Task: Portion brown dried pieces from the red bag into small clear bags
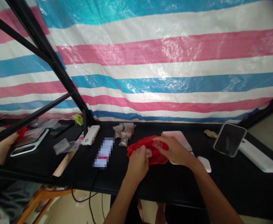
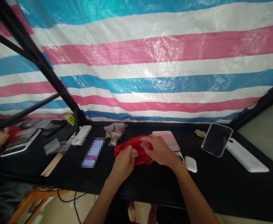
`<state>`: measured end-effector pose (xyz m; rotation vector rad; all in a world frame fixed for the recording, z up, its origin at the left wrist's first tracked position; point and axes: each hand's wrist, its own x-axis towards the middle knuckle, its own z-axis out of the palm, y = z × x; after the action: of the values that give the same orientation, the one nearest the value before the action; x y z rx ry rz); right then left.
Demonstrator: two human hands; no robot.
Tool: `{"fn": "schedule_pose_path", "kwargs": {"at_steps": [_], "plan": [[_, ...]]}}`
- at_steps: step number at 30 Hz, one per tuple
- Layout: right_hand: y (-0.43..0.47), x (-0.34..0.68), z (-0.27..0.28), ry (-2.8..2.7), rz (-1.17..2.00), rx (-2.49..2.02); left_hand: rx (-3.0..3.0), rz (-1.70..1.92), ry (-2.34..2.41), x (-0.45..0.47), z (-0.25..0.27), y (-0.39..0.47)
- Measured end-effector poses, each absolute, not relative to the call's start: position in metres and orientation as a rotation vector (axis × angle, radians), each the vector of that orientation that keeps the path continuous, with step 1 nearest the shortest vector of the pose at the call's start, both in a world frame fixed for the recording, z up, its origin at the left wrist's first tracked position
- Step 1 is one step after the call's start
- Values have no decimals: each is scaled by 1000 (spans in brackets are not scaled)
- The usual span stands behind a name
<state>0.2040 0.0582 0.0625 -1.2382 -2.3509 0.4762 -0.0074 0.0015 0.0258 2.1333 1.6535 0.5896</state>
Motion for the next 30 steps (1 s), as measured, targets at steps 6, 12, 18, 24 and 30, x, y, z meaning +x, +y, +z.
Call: {"fn": "schedule_pose_path", "kwargs": {"at_steps": [6, 12, 18, 24, 30], "plan": [[131, 222, 58, -2193, 264, -1456, 2033, 752, 1669, 2, 24, -19], [139, 221, 42, -2310, 255, -1507, 1410, 1186, 1235, -2, 32, -28], [53, 204, 76, -2104, 423, -1309, 1020, 1320, 1189, 4, 29, -25], [-29, 175, 42, -2112, 536, -1294, 329, 1096, 781, 24, 27, -19], [-14, 185, 26, -2102, 421, -1318, 89, 840, 608, 18, 35, 0]]}}
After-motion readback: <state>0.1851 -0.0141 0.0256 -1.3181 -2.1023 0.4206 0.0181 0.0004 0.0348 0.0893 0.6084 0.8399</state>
